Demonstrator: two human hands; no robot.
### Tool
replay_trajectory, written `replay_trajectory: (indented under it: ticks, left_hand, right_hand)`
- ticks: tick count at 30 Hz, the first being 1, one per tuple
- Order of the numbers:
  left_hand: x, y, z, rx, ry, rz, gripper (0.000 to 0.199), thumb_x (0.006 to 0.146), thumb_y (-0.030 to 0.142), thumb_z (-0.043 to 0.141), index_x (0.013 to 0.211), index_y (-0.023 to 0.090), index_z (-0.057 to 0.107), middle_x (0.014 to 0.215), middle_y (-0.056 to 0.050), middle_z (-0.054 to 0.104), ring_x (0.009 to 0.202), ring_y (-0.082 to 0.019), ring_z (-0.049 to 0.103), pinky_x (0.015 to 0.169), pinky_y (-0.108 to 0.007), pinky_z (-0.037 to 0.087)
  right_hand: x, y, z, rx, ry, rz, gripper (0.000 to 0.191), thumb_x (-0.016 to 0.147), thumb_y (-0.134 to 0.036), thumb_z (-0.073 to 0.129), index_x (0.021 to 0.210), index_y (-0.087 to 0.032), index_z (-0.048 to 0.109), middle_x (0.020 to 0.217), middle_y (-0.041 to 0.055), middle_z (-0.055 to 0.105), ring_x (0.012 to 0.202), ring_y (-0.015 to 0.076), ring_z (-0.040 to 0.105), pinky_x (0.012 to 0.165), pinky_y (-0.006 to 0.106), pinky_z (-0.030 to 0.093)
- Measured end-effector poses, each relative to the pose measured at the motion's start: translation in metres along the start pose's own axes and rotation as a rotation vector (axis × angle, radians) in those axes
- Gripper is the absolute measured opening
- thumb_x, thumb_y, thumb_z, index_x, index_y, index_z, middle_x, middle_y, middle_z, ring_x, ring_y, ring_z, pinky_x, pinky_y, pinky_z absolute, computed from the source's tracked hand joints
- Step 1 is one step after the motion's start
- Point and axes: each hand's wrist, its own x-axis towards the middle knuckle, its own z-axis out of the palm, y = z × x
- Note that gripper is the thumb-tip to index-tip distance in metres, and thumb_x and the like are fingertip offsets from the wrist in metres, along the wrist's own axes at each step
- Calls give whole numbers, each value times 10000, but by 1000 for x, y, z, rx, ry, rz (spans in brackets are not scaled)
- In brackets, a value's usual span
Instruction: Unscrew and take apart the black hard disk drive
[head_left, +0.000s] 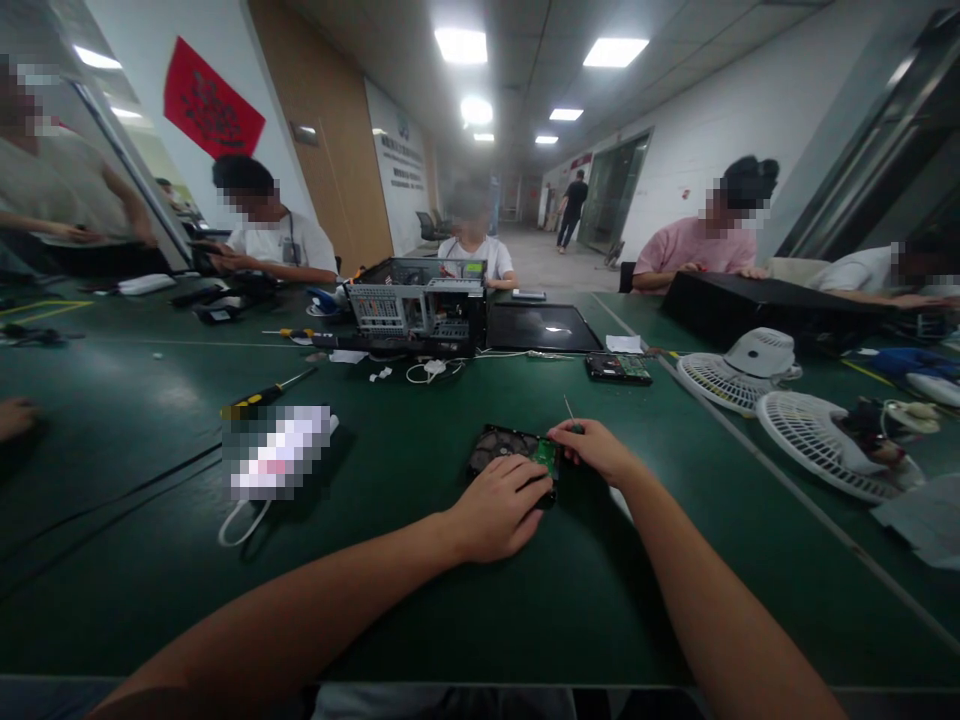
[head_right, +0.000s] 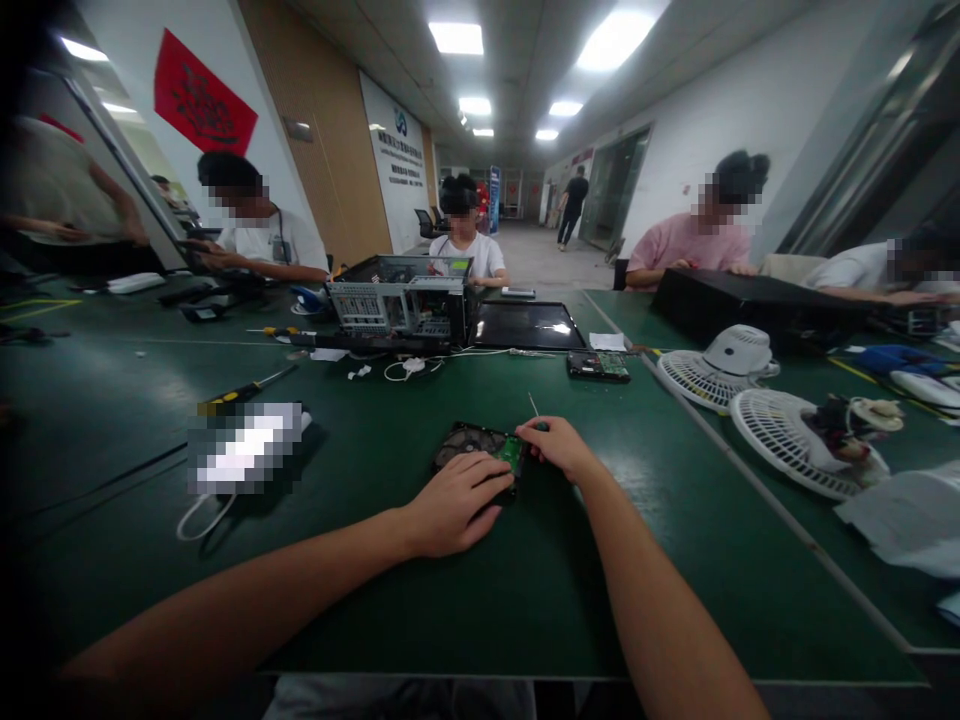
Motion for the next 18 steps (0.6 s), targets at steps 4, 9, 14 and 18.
replay_trajectory:
  ticks: [4, 9, 14, 18]
  left_hand:
    - [-1, -1, -1, 7, 2, -1, 451, 970, 309, 569, 1404, 186, 552, 1408, -132, 584, 1300, -307, 518, 1113, -488, 430]
    - [-1, -3, -1, 14, 14, 10, 348, 985, 292, 566, 1318, 199, 602, 1336, -114, 619, 1244, -288, 543, 1079, -474, 446]
    - [-3, -5, -3, 25, 25, 12, 251, 994, 312, 583, 1213, 201, 631, 1241, -97, 643, 1163, -272, 566, 1035, -449, 461]
    - [-6, -5, -6, 47, 32, 24, 249, 998, 338, 590, 1189, 181, 624, 1212, -88, 646, 1130, -263, 565, 1012, -439, 467]
  right_hand:
    - [-1, -2, 6, -58, 11, -2, 289, 841, -458, 720, 880, -172, 731, 589, -22, 577, 528, 108, 492, 472, 224, 351]
    - [0, -1, 10, -113, 2, -8, 341, 845, -515, 714, 864, -175, 735, 569, -23, 573, 507, 107, 485, 460, 224, 344]
    - [8, -2, 9, -175, -4, 9, 328, 846, -499, 720, 803, -176, 752, 532, -16, 578, 458, 104, 465, 434, 229, 340]
    - [15, -7, 11, -196, -6, 24, 301, 850, -447, 725, 745, -165, 740, 589, 15, 645, 465, 103, 497, 430, 222, 366]
